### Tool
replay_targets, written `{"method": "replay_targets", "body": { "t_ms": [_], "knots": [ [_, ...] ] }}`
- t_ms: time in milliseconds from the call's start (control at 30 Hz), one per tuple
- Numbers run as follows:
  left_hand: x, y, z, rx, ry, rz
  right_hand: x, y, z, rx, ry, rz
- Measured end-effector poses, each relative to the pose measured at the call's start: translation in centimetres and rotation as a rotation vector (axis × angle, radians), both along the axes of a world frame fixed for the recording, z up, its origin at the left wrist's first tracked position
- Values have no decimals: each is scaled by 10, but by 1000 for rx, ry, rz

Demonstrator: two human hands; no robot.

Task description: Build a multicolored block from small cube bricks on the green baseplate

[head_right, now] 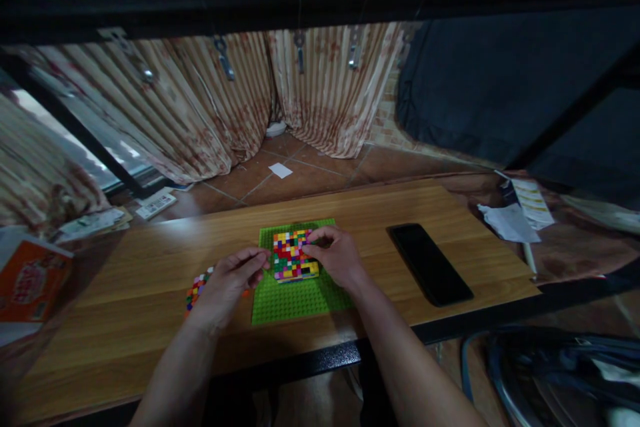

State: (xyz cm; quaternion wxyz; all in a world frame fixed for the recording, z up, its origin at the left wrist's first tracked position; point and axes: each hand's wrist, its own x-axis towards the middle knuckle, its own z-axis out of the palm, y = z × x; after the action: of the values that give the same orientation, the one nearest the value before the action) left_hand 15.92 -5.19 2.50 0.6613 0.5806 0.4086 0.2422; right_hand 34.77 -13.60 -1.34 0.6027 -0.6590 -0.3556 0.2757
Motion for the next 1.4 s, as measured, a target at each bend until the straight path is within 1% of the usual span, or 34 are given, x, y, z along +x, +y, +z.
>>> {"method": "replay_targets", "body": {
  "t_ms": [100, 200, 500, 667, 767, 867, 933, 1000, 1067, 1167, 1233, 1300, 1400],
  "knots": [
    [0, 0, 0, -12, -2, -4, -2, 2, 2, -4, 192, 3],
    [1, -1, -1, 0, 2, -11, -4, 4, 2, -6, 290, -2],
    [0, 0, -4, 14, 14, -7, -11, 6, 5, -31, 440, -83],
    [-5, 2, -2, 15, 12, 37, -7, 1, 8, -71, 440, -59],
    [-8, 5, -3, -5, -3, 83, 2, -4, 11, -3, 396, -89],
    [-12, 9, -4, -15, -36, 127, 7, -7, 17, 122, 351, -199],
    [-15, 12, -4, -4, -73, 170, 1, -7, 22, 207, 283, -266],
    [-20, 17, -5, 8, -127, 240, -13, -7, 28, 277, 174, -281],
    [-27, 23, -5, 13, -190, 333, -34, -9, 33, 301, 54, -209],
    [-41, 33, -4, 16, -280, 489, -69, -14, 34, 258, -169, 29],
    [-50, 38, -3, 9, -323, 574, -90, -15, 28, 215, -296, 237],
    [-56, 40, -2, -5, -350, 624, -108, -14, 20, 151, -388, 391],
    [-61, 40, 0, -23, -379, 647, -126, -9, 5, 74, -539, 516]
  ]
}}
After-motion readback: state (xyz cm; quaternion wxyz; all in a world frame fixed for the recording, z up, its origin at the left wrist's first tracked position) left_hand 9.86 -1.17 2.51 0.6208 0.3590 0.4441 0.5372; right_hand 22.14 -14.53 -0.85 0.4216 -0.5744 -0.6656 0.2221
